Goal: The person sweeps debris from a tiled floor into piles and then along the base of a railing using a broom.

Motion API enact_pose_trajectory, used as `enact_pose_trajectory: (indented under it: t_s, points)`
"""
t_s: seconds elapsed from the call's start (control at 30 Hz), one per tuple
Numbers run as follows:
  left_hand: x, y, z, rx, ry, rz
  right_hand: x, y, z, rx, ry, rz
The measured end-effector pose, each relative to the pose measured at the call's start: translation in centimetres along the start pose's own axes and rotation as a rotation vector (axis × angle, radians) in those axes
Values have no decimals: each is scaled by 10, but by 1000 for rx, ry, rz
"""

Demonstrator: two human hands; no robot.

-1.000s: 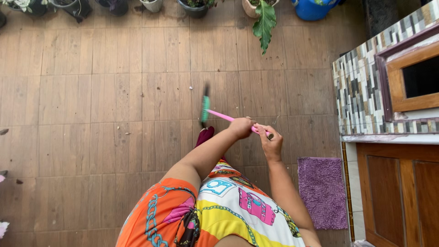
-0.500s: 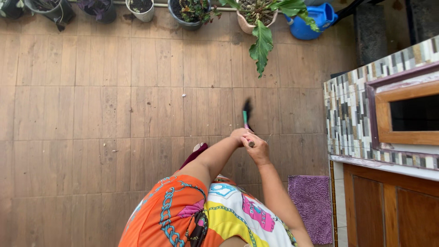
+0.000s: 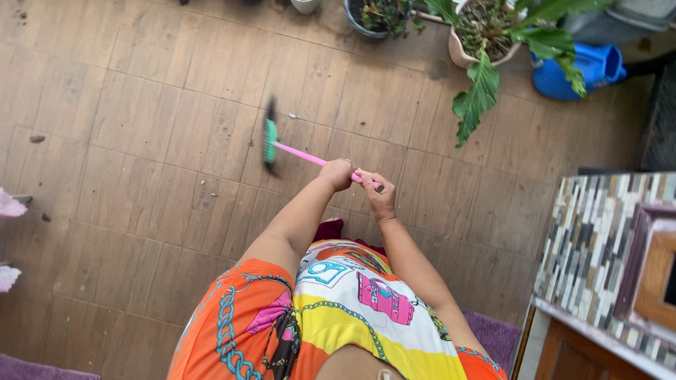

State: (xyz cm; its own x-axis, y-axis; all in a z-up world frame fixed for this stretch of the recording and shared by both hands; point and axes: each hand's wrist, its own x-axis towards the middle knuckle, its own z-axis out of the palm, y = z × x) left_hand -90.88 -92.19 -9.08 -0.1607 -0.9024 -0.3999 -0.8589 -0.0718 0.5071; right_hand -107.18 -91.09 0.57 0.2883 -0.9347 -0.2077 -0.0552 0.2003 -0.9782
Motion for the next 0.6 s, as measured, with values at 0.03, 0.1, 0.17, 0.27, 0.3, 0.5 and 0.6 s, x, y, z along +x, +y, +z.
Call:
enact_pose_trajectory:
  t_s: [0.03, 0.1, 0.17, 0.27, 0.3, 0.5, 0.6]
  points:
    - [-2, -1, -9, 28, -38, -11, 5, 5, -3, 93, 8, 44]
    - [1, 9, -34, 67, -57, -35, 14, 7, -16, 276, 25, 137]
    - [12, 37, -55, 88, -30, -55, 33, -6, -40, 164, 9, 33]
    - [52, 80, -63, 38, 177, 74, 54, -46, -75, 94, 20, -20]
    - [64, 96, -63, -49, 176, 73, 61, -67, -89, 83, 28, -24]
    - [149, 217, -38, -407, 259, 313, 85, -173, -186, -561, 61, -259]
    - [200, 263, -2, -447, 184, 375, 99, -174, -235, -746, 88, -376]
